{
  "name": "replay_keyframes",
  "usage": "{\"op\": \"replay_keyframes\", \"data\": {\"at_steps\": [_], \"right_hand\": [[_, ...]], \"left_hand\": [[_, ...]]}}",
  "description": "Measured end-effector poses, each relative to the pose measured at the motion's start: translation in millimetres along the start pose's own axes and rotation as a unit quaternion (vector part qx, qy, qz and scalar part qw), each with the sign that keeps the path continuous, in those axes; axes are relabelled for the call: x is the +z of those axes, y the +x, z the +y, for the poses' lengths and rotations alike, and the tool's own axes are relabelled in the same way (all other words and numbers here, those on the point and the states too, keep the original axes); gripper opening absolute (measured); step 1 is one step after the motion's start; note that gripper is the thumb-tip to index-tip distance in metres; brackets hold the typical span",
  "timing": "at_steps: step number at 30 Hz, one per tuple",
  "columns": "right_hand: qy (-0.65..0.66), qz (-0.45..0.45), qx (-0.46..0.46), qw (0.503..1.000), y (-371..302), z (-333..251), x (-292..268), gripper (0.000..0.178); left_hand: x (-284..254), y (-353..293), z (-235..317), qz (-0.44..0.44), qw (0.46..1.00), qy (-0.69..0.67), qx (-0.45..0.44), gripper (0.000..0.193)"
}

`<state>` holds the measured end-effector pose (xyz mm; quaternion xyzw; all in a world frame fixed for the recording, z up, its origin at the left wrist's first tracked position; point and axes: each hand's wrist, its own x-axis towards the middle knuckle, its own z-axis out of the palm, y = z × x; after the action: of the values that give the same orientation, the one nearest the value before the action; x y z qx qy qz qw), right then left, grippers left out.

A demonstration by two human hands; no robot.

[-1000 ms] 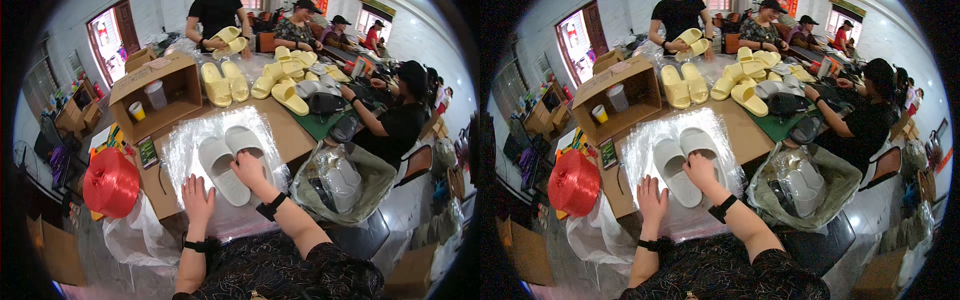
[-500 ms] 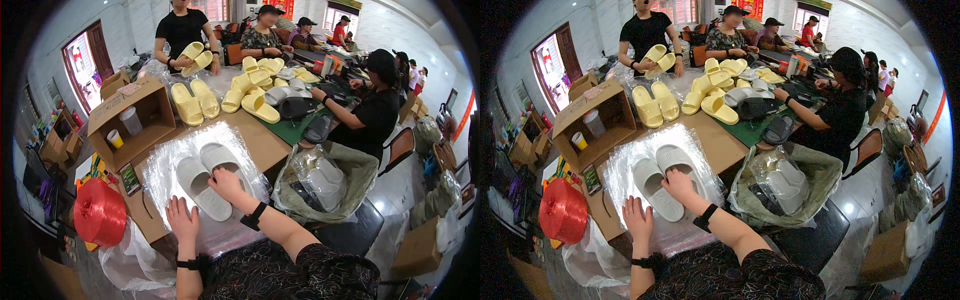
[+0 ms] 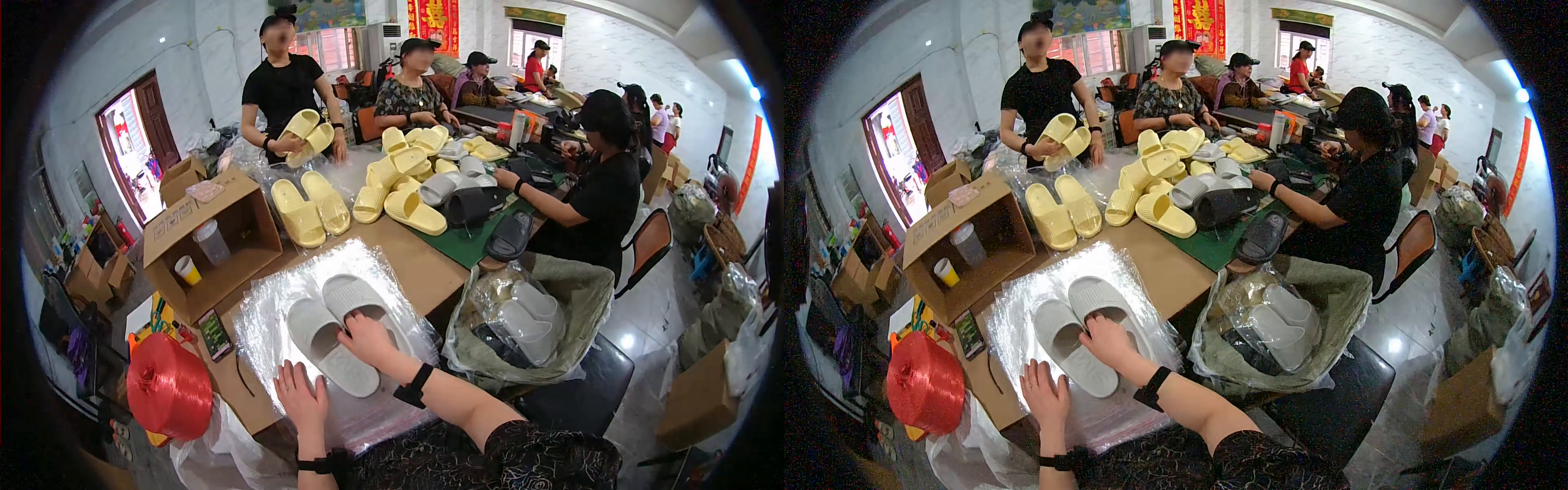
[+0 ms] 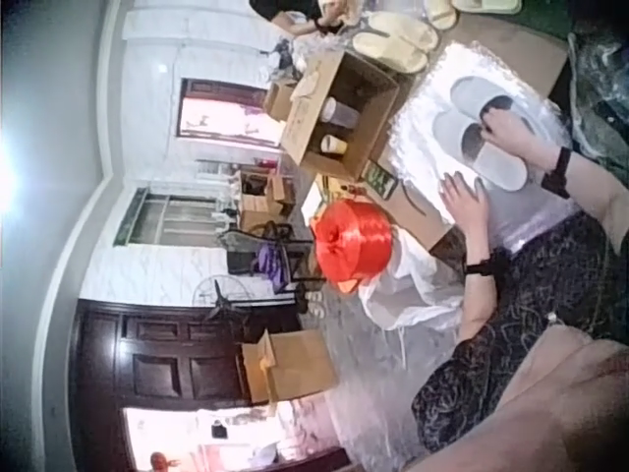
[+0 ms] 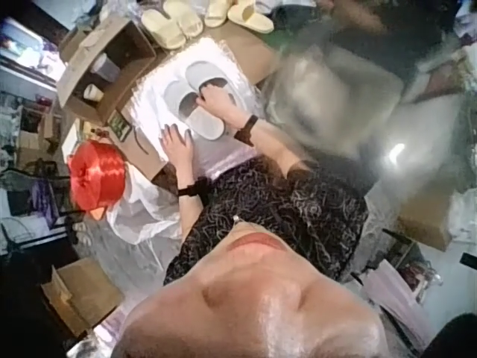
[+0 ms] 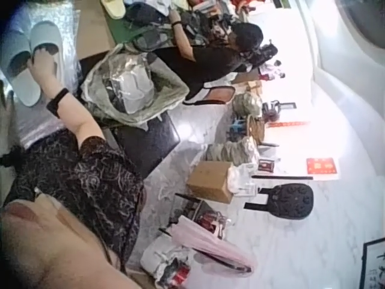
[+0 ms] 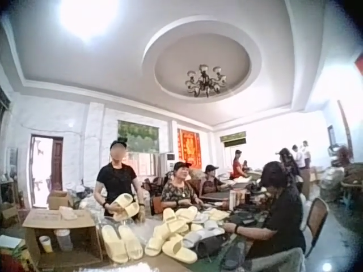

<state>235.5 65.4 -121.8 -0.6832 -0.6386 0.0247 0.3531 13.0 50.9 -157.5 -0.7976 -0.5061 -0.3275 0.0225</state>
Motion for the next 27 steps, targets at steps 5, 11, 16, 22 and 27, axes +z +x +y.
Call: {"op": "replay_keyframes", "data": {"at_steps": [5, 11, 16, 22, 27], "right_hand": [[0.011, 0.023, -0.023, 0.999, 1.3, 1.0, -0.6, 0.035], [0.02, 0.015, -0.009, 1.0, 1.4, -0.8, 0.6, 0.036], [0.009, 0.009, 0.003, 1.0, -1.5, -1.0, -3.9, 0.033], [0.012, 0.002, 0.009, 1.0, 1.0, 3.3, -2.7, 0.033], [0.021, 0.004, 0.005, 1.0, 1.4, 5.3, 1.6, 0.034]], "left_hand": [[-0.2, 2.8, -0.7, 0.006, 1.0, 0.006, 0.013, 0.053], [-0.8, 1.7, -3.1, -0.011, 1.0, 0.001, -0.006, 0.054], [-45.8, 28.0, -17.7, -0.189, 0.961, -0.198, -0.047, 0.059], [-172.8, 67.5, 89.5, -0.073, 0.904, -0.391, 0.154, 0.049], [-245.8, 70.4, 142.3, -0.023, 0.675, -0.635, 0.376, 0.037]]}}
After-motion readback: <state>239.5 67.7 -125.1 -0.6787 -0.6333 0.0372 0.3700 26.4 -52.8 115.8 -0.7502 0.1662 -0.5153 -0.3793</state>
